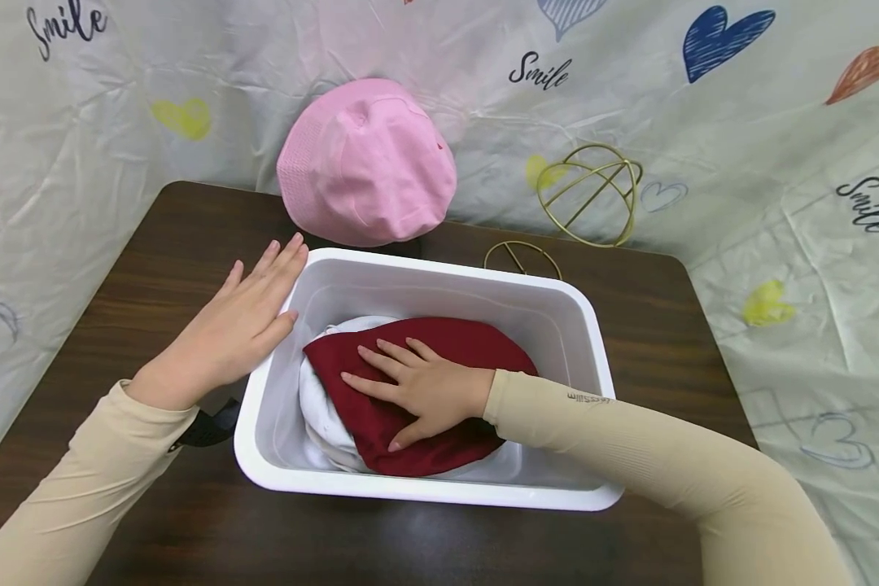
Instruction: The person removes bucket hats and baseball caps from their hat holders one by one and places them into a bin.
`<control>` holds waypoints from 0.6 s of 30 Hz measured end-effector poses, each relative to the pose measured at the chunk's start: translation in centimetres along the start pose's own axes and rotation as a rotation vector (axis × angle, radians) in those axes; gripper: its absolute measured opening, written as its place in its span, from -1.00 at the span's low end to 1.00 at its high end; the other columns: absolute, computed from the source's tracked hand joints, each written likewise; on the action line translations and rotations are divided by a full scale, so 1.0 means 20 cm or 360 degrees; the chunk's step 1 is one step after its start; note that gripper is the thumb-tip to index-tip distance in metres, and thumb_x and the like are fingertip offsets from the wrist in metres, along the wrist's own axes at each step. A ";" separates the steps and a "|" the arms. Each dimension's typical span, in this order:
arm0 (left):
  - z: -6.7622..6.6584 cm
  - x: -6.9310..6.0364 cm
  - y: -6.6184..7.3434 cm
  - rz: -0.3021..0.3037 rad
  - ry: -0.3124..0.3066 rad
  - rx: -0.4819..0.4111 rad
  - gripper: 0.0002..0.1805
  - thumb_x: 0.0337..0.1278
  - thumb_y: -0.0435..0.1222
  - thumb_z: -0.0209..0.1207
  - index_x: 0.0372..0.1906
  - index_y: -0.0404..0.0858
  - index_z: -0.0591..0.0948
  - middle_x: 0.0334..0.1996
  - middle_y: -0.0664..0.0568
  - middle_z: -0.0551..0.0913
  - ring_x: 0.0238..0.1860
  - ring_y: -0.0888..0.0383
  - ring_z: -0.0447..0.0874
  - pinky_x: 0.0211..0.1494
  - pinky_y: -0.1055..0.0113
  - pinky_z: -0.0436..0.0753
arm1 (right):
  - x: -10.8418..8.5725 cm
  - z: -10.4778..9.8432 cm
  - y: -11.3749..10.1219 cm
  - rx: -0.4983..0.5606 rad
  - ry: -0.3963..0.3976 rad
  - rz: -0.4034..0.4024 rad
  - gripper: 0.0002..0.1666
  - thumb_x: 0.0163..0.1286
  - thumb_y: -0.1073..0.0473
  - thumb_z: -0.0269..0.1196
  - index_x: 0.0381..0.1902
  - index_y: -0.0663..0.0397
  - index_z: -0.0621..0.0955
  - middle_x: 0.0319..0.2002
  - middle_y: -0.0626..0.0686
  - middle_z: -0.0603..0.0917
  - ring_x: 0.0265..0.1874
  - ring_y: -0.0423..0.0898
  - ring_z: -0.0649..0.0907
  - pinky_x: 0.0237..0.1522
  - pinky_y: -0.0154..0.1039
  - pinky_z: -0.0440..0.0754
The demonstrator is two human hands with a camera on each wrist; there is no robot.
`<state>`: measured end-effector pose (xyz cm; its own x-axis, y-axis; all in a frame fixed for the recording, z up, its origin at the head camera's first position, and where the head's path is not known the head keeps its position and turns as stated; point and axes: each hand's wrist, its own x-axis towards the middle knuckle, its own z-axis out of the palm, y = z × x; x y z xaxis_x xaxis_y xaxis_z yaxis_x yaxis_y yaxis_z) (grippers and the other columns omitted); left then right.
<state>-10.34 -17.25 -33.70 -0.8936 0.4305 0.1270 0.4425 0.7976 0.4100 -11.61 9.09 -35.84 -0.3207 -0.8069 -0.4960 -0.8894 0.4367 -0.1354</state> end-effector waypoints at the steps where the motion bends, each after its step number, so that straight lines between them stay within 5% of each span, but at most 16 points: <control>1: 0.00 0.00 0.00 0.0000 0.0001 0.0004 -0.31 0.36 -0.23 -0.15 0.49 -0.29 -0.08 0.50 -0.06 -0.17 0.48 -0.05 -0.28 0.34 -0.28 -0.11 | 0.01 0.01 0.00 -0.0037 -0.0019 0.0010 0.12 0.21 -0.42 0.11 0.51 -0.31 -0.20 0.50 0.06 -0.27 0.45 0.07 -0.23 0.38 0.11 -0.23; 11: -0.01 -0.01 0.00 -0.0010 0.0004 0.0002 -0.31 0.35 -0.24 -0.14 0.49 -0.27 -0.08 0.50 -0.05 -0.16 0.48 -0.06 -0.27 0.34 -0.28 -0.13 | 0.06 0.03 -0.02 -0.0139 -0.0091 0.0038 0.11 0.22 -0.45 0.06 0.50 -0.33 -0.25 0.50 0.05 -0.33 0.45 0.04 -0.31 0.37 0.13 -0.26; 18: 0.00 -0.01 0.01 -0.0002 0.0009 -0.0012 -0.31 0.36 -0.23 -0.14 0.49 -0.27 -0.08 0.50 -0.05 -0.16 0.48 -0.06 -0.28 0.34 -0.28 -0.14 | 0.00 -0.12 0.01 -0.0120 -0.0114 0.0083 0.09 0.16 -0.28 0.27 0.50 -0.30 -0.02 0.49 0.05 -0.05 0.46 0.01 -0.12 0.37 0.14 -0.07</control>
<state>-10.20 -17.25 -33.59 -0.8946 0.4270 0.1315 0.4407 0.7951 0.4167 -12.48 8.16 -33.88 -0.3454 -0.7524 -0.5609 -0.8949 0.4440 -0.0445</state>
